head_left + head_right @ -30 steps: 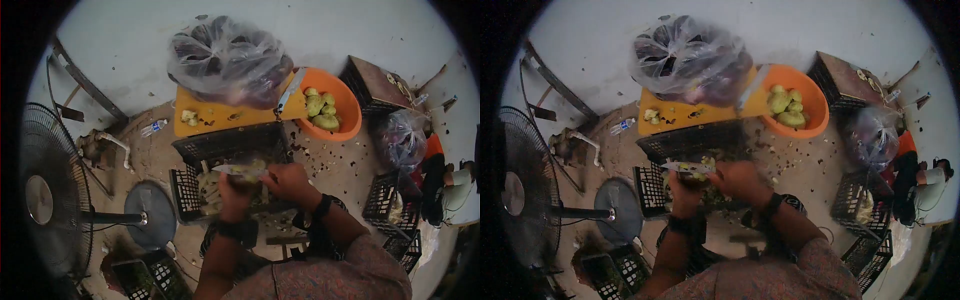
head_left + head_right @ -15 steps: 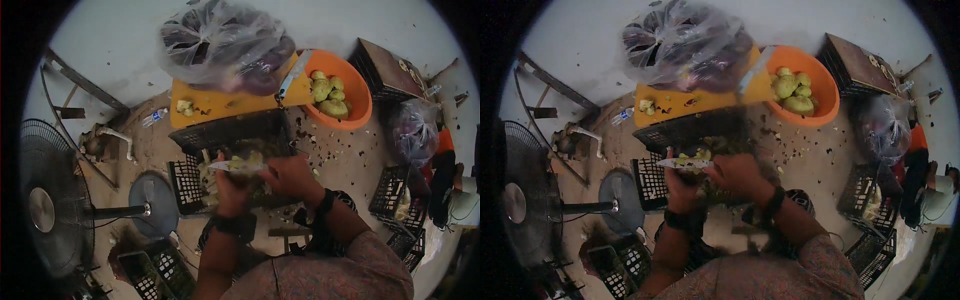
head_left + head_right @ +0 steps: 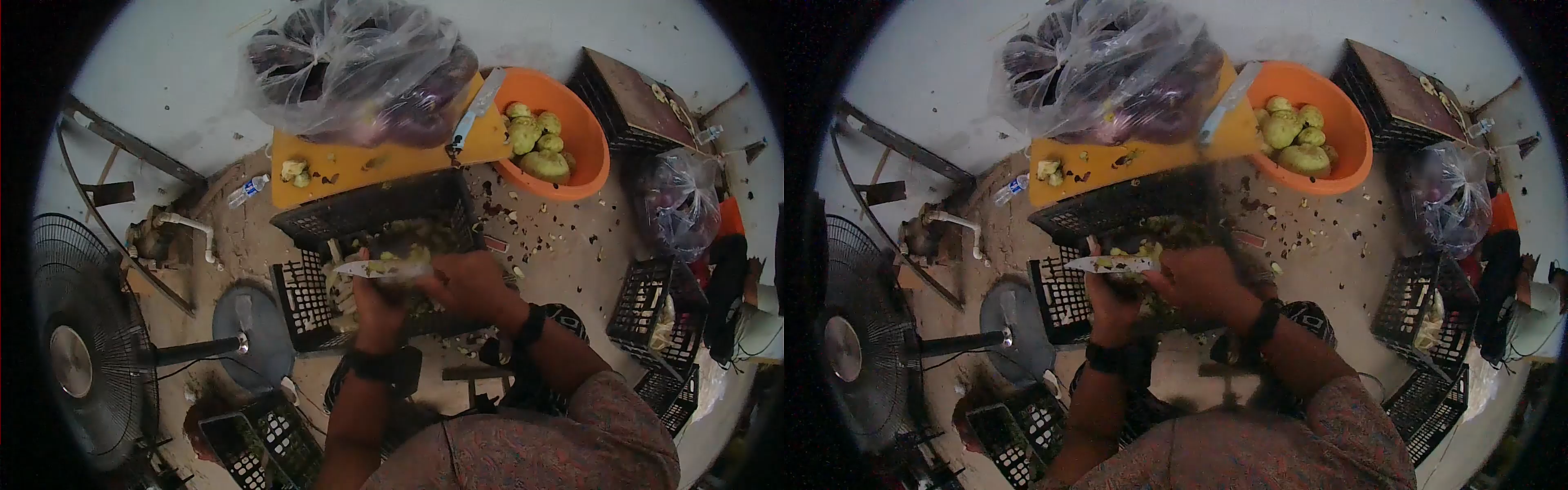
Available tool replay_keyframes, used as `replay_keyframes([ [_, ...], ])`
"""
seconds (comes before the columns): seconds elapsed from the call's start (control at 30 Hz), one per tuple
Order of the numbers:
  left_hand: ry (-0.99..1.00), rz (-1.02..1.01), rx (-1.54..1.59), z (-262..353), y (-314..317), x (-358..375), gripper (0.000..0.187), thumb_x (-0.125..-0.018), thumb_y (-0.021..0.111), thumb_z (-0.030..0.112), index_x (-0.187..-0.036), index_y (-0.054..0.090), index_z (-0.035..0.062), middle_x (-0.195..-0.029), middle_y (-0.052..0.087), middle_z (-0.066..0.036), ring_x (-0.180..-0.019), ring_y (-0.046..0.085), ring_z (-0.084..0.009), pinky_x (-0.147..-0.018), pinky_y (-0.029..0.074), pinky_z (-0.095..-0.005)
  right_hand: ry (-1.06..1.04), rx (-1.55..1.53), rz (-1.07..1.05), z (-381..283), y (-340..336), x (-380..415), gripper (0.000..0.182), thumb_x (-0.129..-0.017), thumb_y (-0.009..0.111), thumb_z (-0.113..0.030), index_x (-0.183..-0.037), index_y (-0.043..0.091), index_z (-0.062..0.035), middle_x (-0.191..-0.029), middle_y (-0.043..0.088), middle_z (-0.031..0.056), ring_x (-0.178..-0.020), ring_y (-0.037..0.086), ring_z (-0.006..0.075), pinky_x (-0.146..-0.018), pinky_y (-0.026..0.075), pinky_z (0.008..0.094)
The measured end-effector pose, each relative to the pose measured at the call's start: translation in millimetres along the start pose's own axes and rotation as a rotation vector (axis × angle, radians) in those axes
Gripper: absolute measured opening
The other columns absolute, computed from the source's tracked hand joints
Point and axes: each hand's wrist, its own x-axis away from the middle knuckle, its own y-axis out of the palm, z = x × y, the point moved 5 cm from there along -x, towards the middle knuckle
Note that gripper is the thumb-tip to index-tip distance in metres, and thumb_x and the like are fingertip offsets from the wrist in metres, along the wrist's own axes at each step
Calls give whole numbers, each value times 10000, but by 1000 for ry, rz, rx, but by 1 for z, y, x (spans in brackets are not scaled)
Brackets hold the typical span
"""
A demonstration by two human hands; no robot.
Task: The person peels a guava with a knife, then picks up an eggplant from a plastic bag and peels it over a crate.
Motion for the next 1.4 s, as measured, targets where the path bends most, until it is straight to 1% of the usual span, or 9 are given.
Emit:
replay_keyframes([
  [0.33,-32,-78,-2,3,8,11,404,-853,519,432,-1054,557,84,-995,605,-84,-924,577,-247,-840,455,-383,-28,-22,-9,-6,4,1,350,-824,549,-417,-719,579,-85,-640,604,111,-575,593,313,-523,456,420],
  [0.5,18,-5,-24,1,-6,3,375,-869,491,429,-1049,553,106,-1004,598,-59,-939,571,-222,-827,465,-377,-40,-38,36,-5,1,2,350,-830,552,-408,-725,578,-76,-625,596,117,-569,590,320,-523,454,421],
  [0.6,114,-15,-41,7,7,18,345,-887,467,403,-1049,545,109,-1002,593,-43,-938,571,-204,-815,471,-369,8,-50,78,3,0,2,333,-794,611,-375,-675,565,-68,-581,557,130,-523,554,336,-488,421,412],
  [0.8,150,-102,-28,9,2,14,326,-909,438,373,-1076,526,107,-1015,587,-42,-945,568,-192,-832,466,-361,37,-94,27,3,-3,4,336,-787,616,-371,-660,564,-64,-562,549,131,-522,556,337,-489,423,405],
  [0.9,197,-159,-122,10,9,16,324,-918,427,368,-1085,523,108,-1011,589,-40,-943,569,-187,-832,464,-355,9,-66,21,2,4,3,379,-833,547,-426,-695,581,-74,-606,581,130,-558,578,328,-519,447,425],
  [1.0,186,-83,-113,6,8,16,334,-906,432,361,-1096,521,101,-1007,589,-44,-937,571,-188,-825,464,-345,-1,-74,31,0,1,3,387,-834,543,-433,-693,580,-74,-612,584,132,-563,580,331,-524,448,428],
  [1.23,190,-171,-73,7,5,18,361,-867,421,347,-1091,517,81,-1012,583,-57,-939,568,-207,-826,462,-352,50,-95,14,9,0,3,403,-829,543,-442,-675,580,-71,-608,588,136,-573,584,337,-532,448,432],
  [1.33,203,-123,-72,8,3,18,352,-872,404,340,-1083,519,82,-1009,584,-63,-937,568,-212,-831,459,-362,32,-93,58,10,0,4,351,-797,594,-380,-653,556,-61,-557,545,143,-523,549,344,-480,415,407],
  [1.4,177,-117,-55,8,3,19,355,-879,409,347,-1087,523,83,-1019,584,-67,-946,567,-216,-839,458,-364,42,-93,5,12,0,5,383,-831,543,-423,-683,580,-71,-599,582,135,-565,578,340,-533,445,426],
])
